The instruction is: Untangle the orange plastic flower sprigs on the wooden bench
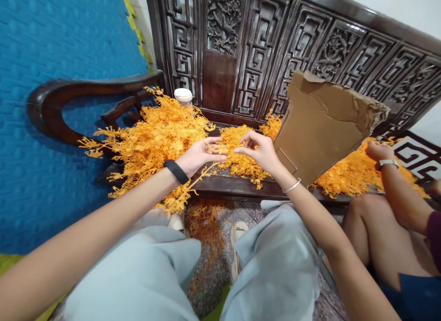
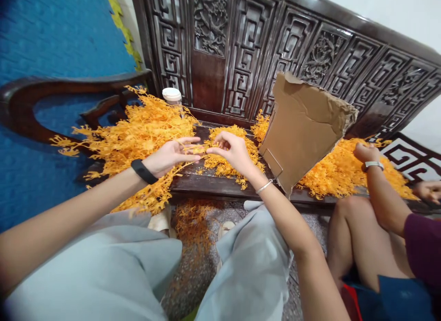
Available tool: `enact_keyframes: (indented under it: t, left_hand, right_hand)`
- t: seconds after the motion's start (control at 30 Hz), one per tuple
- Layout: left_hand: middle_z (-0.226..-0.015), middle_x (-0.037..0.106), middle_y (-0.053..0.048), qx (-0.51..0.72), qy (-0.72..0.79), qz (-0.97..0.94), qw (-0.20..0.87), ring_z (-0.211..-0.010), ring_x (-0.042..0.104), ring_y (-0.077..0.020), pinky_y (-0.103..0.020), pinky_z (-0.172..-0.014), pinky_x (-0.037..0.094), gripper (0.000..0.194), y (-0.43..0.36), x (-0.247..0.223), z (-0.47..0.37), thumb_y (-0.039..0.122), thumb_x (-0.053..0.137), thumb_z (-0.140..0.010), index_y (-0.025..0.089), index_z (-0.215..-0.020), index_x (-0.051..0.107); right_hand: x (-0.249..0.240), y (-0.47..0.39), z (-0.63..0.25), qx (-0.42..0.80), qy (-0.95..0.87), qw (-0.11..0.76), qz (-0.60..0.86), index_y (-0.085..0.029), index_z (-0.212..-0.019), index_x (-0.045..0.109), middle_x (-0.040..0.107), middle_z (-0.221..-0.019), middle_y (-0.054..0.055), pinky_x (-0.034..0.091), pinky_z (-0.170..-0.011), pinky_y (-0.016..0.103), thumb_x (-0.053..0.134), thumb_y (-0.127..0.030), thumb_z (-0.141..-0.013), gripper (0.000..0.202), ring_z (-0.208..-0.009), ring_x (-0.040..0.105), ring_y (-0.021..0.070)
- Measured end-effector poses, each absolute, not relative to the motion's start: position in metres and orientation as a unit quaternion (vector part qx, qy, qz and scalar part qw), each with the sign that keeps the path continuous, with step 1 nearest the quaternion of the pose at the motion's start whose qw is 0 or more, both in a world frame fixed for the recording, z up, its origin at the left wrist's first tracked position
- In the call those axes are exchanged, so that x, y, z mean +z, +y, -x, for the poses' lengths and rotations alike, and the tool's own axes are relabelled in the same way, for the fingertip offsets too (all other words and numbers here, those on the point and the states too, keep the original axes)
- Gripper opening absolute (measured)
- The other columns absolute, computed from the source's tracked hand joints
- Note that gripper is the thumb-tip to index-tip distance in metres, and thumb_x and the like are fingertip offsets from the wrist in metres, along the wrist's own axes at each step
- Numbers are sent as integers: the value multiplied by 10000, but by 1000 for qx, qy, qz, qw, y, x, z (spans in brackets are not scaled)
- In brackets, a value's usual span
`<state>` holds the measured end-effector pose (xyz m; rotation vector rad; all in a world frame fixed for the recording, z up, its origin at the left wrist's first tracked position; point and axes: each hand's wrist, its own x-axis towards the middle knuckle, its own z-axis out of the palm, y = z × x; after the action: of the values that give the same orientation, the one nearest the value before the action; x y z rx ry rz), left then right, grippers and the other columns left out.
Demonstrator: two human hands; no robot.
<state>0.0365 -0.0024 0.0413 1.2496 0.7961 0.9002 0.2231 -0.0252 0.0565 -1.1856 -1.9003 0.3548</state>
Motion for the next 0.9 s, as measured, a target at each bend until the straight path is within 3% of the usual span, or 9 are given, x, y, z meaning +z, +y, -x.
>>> enact_keyframes:
  t: [0.07, 0.13, 0.2, 0.3, 0.43, 0.57, 0.77, 0.9]
  left_hand:
    - [-759, 671, -64, 363, 375, -563, 641, -711, 629, -143, -333, -786, 491, 388, -3, 41, -36, 69, 725, -534, 88, -909, 627]
    - [-690, 664, -49, 330, 373, -581, 644, -663, 627, -138, -323, -767, 489, 274, -5, 42, -37, 87, 726, -536, 93, -796, 639]
    - [-688, 664, -42, 311, 362, -574, 665, -640, 633, -149, -332, -720, 500, 325, -7, 42, -37, 74, 716, -537, 110, -846, 623]
    - [-717, 665, -38, 298, 345, -552, 698, -600, 632, -162, -346, -629, 512, 536, -9, 41, -36, 53, 682, -561, 156, -1068, 540]
    - [-753, 654, -37, 342, 323, -561, 681, -539, 578, -106, -219, -468, 414, 668, -6, 40, -36, 48, 640, -594, 190, -1217, 444]
    - [-710, 644, -21, 404, 352, -560, 632, -483, 489, -63, -188, -419, 299, 582, -1, 39, -38, 103, 649, -596, 153, -1153, 487]
    - [-599, 615, 9, 444, 390, -559, 581, -516, 505, -76, -203, -491, 333, 387, 0, 41, -42, 216, 715, -571, 152, -922, 567]
    - [-563, 609, 0, 424, 394, -600, 553, -449, 453, -68, -203, -442, 285, 312, -4, 41, -47, 274, 724, -573, 149, -810, 565]
  right_hand:
    - [55, -24, -224, 170, -751, 425, 475, -172, -714, 545, 510, -628, -10, 375, -581, 237, 603, -583, -644, 421, -592, 450, 96]
    - [54, -24, -225, 192, -754, 428, 459, -172, -729, 556, 534, -671, -4, 390, -603, 239, 614, -570, -640, 412, -615, 471, 96]
    - [54, -24, -227, 209, -761, 434, 436, -171, -764, 570, 560, -731, 6, 407, -633, 244, 623, -550, -645, 400, -643, 490, 97]
    - [56, -24, -233, 235, -763, 438, 413, -174, -823, 580, 590, -815, 21, 435, -699, 259, 638, -524, -645, 397, -725, 533, 110]
    - [56, -24, -241, 257, -765, 427, 409, -178, -872, 581, 607, -890, 37, 453, -779, 286, 663, -490, -637, 399, -831, 561, 130]
    - [55, -25, -244, 264, -771, 412, 407, -170, -872, 589, 616, -897, 45, 466, -797, 305, 671, -435, -654, 353, -847, 575, 138]
    - [52, -26, -242, 248, -755, 413, 444, -162, -804, 586, 618, -786, 25, 465, -703, 279, 624, -339, -700, 209, -721, 572, 122]
    - [51, -24, -236, 194, -716, 446, 502, -150, -711, 567, 580, -670, 5, 426, -629, 257, 586, -263, -693, 116, -627, 538, 111]
